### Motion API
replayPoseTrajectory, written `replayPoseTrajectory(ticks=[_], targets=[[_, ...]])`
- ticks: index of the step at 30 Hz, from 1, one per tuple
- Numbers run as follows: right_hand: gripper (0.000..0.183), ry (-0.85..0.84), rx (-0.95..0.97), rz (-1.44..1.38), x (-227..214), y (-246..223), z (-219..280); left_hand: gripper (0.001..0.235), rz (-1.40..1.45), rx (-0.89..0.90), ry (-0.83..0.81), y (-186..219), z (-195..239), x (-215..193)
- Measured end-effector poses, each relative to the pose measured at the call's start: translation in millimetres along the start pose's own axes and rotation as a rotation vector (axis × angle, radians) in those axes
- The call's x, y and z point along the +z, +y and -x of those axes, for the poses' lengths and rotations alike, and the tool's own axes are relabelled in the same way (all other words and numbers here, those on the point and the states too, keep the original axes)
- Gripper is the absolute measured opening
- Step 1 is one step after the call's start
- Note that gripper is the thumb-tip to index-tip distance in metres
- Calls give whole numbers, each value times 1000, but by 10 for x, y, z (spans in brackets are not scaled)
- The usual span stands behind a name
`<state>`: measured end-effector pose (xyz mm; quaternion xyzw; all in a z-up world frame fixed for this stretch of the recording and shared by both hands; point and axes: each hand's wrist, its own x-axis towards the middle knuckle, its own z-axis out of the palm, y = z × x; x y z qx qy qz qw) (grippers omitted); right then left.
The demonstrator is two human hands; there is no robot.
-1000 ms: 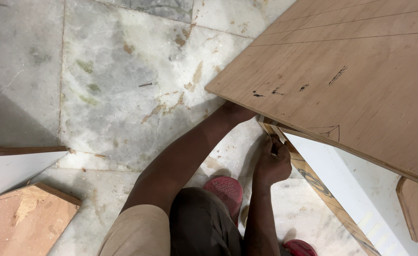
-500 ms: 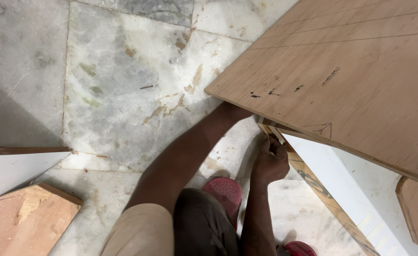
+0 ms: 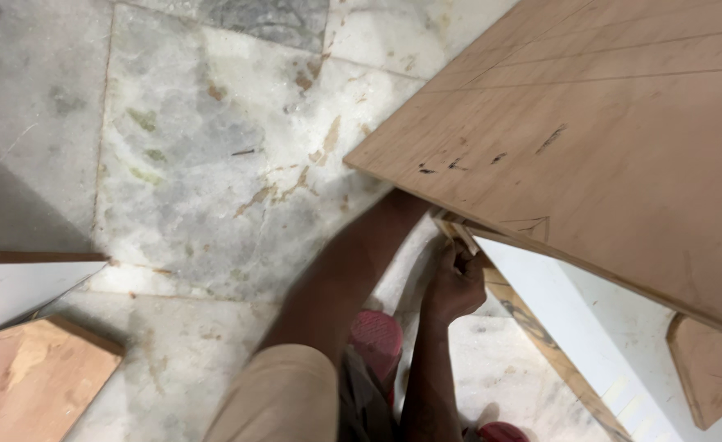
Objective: The person sits on the floor and applies small pieces of masking tape to the bottom edge of a white cabinet. They repeatedly tear off pieces of tape and press them onto the surface, working along the length of the cabinet's base.
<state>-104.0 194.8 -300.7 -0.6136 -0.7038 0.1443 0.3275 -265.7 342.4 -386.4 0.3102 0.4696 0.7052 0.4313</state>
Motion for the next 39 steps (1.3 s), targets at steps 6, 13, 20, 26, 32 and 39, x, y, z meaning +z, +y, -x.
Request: replayPoseTrajectory(ticks=[6, 13, 20, 26, 32, 39], targets=[[17, -38, -98, 52, -171, 313, -59, 35, -82, 3, 14, 27, 22, 166], [16, -113, 38, -26, -193, 206, -46, 35, -768, 136, -76, 78, 597, -510], [19, -144, 90, -17, -233, 79, -20, 33, -1002, 162, -156, 124, 757, -557], [21, -122, -34, 94, -214, 89, -19, 36, -970, 259, -120, -39, 666, -532], [19, -77, -208, 195, -165, 82, 23, 49, -746, 360, 48, -270, 654, -676], [20, -46, -123, 242, -141, 45, -45, 49, -626, 435, 139, -452, 603, -563]])
